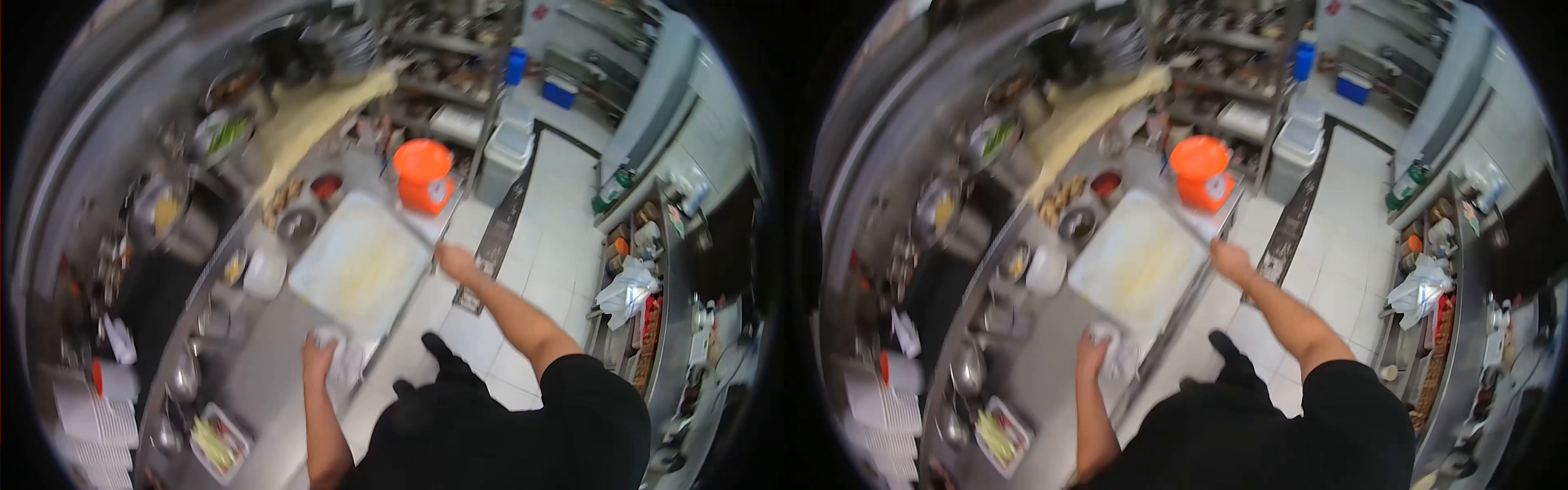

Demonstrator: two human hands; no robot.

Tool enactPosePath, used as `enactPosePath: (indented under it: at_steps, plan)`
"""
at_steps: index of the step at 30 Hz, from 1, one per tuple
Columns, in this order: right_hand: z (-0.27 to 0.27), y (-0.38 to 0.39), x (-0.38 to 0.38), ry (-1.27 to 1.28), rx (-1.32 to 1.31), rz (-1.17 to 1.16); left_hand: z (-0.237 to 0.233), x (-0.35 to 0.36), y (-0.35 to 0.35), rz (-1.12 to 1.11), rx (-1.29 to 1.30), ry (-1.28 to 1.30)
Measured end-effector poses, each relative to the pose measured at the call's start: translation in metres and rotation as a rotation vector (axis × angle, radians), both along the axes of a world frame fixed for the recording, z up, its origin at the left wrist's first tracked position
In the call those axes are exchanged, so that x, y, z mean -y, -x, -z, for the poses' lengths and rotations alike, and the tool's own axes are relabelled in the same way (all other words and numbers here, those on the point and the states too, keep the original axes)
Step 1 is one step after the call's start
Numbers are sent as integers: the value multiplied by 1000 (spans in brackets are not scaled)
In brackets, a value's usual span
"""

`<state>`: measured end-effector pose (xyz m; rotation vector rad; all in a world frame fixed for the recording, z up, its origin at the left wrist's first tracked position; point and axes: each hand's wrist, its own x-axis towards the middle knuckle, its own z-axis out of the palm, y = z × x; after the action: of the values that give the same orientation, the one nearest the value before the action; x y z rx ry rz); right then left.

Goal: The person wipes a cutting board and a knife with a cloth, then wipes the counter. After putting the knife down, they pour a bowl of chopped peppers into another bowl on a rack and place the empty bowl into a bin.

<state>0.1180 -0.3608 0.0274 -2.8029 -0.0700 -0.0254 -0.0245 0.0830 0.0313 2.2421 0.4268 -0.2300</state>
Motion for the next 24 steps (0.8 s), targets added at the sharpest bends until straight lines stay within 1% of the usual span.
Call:
enactPosePath:
  at_steps: [1,3,5,8,9,12,15,17,18,21,24]
  plan:
    - [-6,-6,3,-18,-19,-26,-6,16,-2,-59,-56,4]
    - [-34,-15,-15,23,-12,31,45,21,-15,-32,99,-47]
    - [-41,-29,-28,90,-32,-12,26,43,-18,-43,115,-96]
    - [-42,-46,-40,148,-67,-16,25,57,-18,-236,115,-61]
    - [-43,-51,-39,168,-58,-15,31,53,-18,-271,99,43]
    - [-41,-60,-38,218,-54,-17,42,46,-16,-376,54,233]
    - [-35,-62,-32,259,-101,-44,7,58,-14,-336,-29,340]
    - [-18,-58,-41,278,-80,-30,-18,70,-13,-240,-52,351]
    - [-10,-54,-46,287,-71,-23,-22,73,-12,-192,-65,356]
    - [-13,-14,-80,288,-95,-18,-4,74,-7,-114,55,202]
    - [-13,23,-103,292,-116,-56,8,74,-7,-118,105,155]
